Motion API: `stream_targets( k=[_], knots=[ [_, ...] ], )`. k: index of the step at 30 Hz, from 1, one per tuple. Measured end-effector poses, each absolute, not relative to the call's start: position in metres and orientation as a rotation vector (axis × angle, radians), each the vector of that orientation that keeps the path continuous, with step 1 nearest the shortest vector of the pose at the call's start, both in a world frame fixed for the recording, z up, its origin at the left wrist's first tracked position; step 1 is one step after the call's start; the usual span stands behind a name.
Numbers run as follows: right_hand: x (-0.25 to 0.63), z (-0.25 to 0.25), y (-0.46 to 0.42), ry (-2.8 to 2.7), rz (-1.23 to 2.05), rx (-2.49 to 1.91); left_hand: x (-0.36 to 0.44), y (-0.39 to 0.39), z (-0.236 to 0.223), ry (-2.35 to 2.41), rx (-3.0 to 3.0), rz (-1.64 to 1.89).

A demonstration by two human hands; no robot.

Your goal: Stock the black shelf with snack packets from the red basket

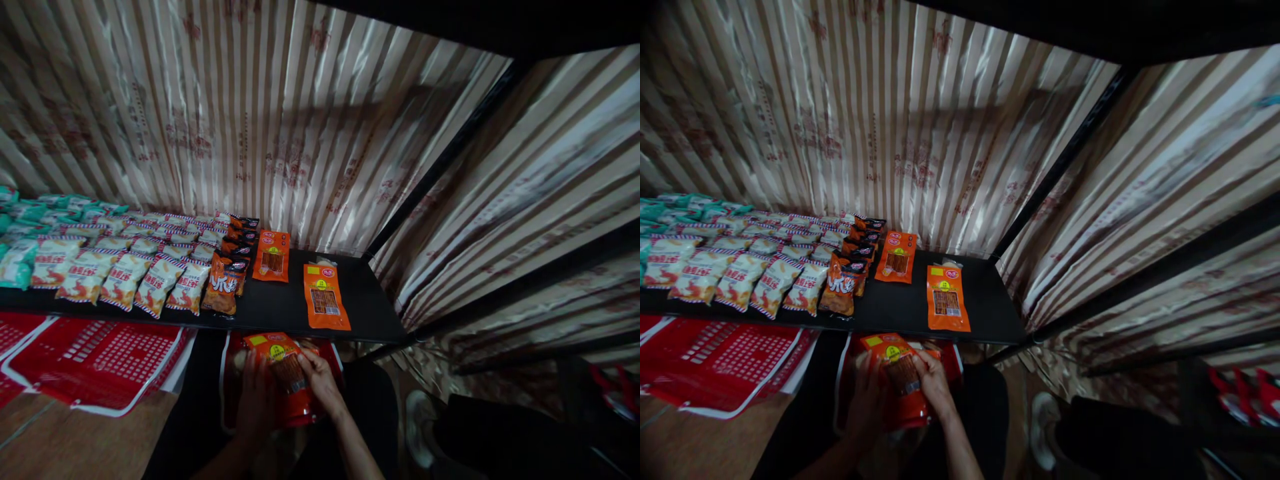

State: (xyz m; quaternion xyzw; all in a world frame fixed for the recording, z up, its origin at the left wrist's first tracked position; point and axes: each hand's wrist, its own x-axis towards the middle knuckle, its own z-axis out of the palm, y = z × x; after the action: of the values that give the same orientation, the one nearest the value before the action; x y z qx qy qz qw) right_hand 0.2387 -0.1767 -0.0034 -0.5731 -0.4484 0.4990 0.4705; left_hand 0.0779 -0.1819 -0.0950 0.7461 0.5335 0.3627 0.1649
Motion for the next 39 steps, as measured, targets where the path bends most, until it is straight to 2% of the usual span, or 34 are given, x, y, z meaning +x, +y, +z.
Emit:
stream_targets(
  k=[9, 20, 28, 39],
  knots=[
    [0.237, 0.004, -0.177, -0.914, 1.204, -1.342, 0.087, -0.165, -0.063, 1.417, 2.225, 1.187],
    [0.233, 0.030, -0.177, -0.856, 1.108, -1.380, 0.096, -0.144, -0.025, 1.331, 2.144, 1.001],
    [0.221, 0.035, -0.179, -0.746, 1.083, -1.328, 0.098, -0.143, -0.007, 1.314, 1.952, 1.024],
    [0.190, 0.052, -0.177, -0.984, 0.878, -1.531, 0.091, -0.146, 0.024, 1.175, 1.477, 0.871]
  ],
)
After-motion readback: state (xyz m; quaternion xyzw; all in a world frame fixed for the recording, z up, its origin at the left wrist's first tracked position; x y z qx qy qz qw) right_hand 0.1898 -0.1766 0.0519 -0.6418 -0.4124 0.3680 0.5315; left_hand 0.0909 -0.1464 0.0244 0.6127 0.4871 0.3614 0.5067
